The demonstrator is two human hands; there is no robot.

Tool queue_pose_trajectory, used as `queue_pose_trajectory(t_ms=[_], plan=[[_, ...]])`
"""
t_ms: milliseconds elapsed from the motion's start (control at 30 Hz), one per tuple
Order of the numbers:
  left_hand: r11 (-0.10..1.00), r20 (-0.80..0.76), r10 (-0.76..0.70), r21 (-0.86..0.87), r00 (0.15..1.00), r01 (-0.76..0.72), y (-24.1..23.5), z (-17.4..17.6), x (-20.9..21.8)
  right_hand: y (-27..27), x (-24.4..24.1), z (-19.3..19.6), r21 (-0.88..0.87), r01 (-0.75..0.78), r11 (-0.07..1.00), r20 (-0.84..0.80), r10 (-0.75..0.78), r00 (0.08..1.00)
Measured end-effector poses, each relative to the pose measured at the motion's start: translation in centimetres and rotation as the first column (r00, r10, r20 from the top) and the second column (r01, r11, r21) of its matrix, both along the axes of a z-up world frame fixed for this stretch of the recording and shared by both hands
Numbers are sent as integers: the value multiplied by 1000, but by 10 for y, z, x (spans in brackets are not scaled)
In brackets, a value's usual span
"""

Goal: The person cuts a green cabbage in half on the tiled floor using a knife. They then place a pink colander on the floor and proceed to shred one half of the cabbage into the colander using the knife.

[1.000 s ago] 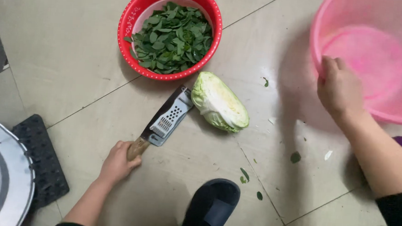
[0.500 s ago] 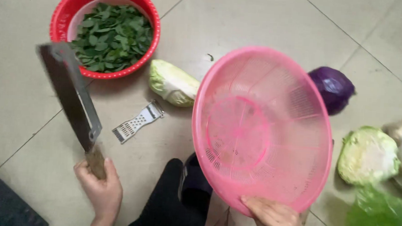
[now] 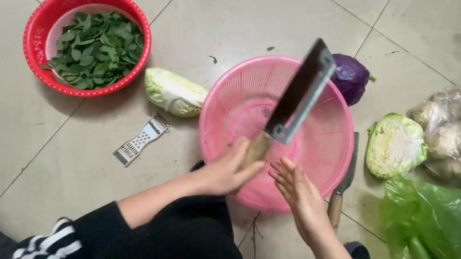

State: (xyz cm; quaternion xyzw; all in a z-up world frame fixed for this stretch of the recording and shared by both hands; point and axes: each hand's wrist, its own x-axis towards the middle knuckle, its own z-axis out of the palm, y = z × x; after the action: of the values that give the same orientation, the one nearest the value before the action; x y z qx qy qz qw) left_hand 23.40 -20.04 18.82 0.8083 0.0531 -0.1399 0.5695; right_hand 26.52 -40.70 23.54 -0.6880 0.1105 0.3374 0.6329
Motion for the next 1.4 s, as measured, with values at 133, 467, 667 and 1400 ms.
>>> queue_pose_trajectory(t_ms=[133,467,667,1400], plan=[[928,326,-372,155,869,339,-19,-14,5,25,3,-31,176,290,941,-173,-260,950],[452,-301,843,-53,446,-890,241,-158,-15,-118,-5,-115,-418,581,699,453,-394,800],[531,-364,582,-507,727,-679,288,-166,15,-166,11,-150,-710,416,568,368,-204,907],[604,-129,765,-197,631,-772,166,-127,31,-139,33,-125,-687,392,612,368,-171,914]])
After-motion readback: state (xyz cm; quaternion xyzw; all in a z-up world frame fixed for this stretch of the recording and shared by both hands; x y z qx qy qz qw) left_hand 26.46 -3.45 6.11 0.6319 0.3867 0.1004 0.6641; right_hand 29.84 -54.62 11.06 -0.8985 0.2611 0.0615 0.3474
